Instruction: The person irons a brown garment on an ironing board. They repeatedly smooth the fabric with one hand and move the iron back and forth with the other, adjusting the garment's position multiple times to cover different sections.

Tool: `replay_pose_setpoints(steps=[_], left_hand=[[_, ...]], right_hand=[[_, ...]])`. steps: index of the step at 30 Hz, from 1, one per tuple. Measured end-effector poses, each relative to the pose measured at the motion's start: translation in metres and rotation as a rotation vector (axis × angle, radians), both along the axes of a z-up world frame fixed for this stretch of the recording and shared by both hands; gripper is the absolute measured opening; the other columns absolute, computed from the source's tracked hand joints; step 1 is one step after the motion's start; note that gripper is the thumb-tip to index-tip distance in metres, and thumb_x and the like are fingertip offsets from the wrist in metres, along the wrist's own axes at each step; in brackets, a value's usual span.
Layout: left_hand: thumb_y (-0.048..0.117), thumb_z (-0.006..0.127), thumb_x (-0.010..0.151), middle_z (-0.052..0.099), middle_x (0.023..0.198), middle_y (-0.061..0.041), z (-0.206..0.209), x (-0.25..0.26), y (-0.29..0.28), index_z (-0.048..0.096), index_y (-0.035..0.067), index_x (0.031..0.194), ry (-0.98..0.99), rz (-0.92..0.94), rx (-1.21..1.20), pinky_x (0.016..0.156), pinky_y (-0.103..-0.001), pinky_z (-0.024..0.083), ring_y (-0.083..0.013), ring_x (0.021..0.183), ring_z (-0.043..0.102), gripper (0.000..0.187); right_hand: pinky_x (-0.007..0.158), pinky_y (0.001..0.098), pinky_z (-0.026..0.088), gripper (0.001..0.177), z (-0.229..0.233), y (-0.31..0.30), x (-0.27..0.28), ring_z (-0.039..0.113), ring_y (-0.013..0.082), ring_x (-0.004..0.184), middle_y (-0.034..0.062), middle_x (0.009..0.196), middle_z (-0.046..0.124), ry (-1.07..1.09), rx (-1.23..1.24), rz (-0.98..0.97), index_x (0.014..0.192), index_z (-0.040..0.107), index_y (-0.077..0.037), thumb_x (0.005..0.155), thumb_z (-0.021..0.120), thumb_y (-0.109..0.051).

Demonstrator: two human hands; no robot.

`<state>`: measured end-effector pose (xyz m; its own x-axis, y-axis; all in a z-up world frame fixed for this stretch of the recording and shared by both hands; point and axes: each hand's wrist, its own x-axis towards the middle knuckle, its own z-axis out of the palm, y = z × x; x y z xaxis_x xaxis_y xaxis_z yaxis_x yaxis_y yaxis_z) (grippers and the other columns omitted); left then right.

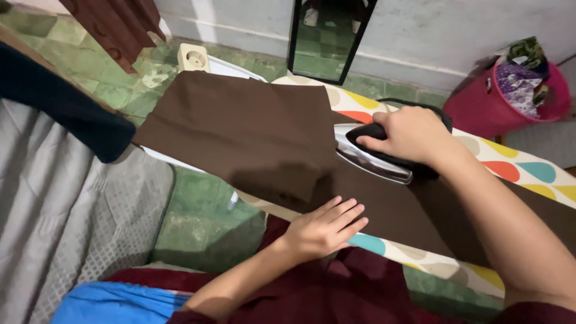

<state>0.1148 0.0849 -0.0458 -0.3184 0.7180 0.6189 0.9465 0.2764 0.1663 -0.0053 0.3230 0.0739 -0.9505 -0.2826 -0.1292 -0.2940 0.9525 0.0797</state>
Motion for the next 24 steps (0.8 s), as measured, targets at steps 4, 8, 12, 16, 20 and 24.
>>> replay_pose_setpoints(steps=[4,8,12,16,20,24], left_hand=[[0.031,0.077,0.084,0.066,0.139,-0.013,0.003,0.000,-0.001,0.069,0.006,0.131,-0.050,-0.006,0.049,0.118,-0.044,0.046,-0.0295,0.133,0.060,0.054],[0.029,0.078,0.087,0.066,0.137,-0.014,0.005,0.000,-0.001,0.070,0.006,0.129,-0.059,0.000,0.084,0.117,-0.043,0.047,-0.0295,0.132,0.062,0.049],[0.028,0.078,0.088,0.064,0.140,-0.012,0.002,-0.001,0.001,0.068,0.007,0.132,-0.149,-0.008,0.075,0.118,-0.042,0.047,-0.0290,0.134,0.060,0.050],[0.029,0.077,0.085,0.059,0.145,-0.011,0.000,-0.003,-0.002,0.065,0.009,0.135,-0.225,-0.067,0.026,0.118,-0.044,0.045,-0.0305,0.139,0.055,0.056],[0.028,0.077,0.083,0.057,0.149,-0.008,-0.004,0.000,-0.004,0.061,0.012,0.140,-0.189,-0.016,-0.014,0.119,-0.043,0.044,-0.0286,0.142,0.053,0.061],[0.028,0.079,0.083,0.056,0.149,-0.009,-0.005,0.000,-0.002,0.059,0.012,0.140,-0.182,-0.027,-0.051,0.117,-0.044,0.043,-0.0285,0.141,0.052,0.062]], right_hand=[[0.067,0.0537,0.056,0.061,-0.007,-0.008,-0.020,0.069,0.0439,0.070,0.0229,0.072,0.071,0.043,-0.041,0.036,0.096,0.074,-0.006,0.089,0.061,-0.065],[0.072,0.0538,0.056,0.063,-0.025,-0.040,-0.084,0.069,0.0450,0.078,0.0244,0.081,0.072,0.087,-0.099,0.142,0.094,0.074,-0.003,0.091,0.064,-0.065],[0.074,0.0539,0.055,0.046,-0.034,-0.069,-0.124,0.069,0.0447,0.085,0.0236,0.090,0.073,0.092,-0.185,0.151,0.097,0.076,-0.008,0.084,0.068,-0.051],[0.077,0.0533,0.056,0.045,-0.030,-0.066,-0.103,0.070,0.0433,0.087,0.0216,0.091,0.074,0.125,-0.165,0.091,0.097,0.077,-0.009,0.086,0.066,-0.052],[0.075,0.0514,0.057,0.066,-0.019,-0.026,-0.047,0.072,0.0404,0.082,0.0198,0.085,0.074,0.024,-0.036,-0.064,0.090,0.077,-0.007,0.086,0.063,-0.071],[0.072,0.0505,0.060,0.076,-0.015,0.064,0.039,0.074,0.0380,0.078,0.0183,0.081,0.075,-0.050,0.143,-0.309,0.092,0.078,-0.010,0.083,0.057,-0.082]])
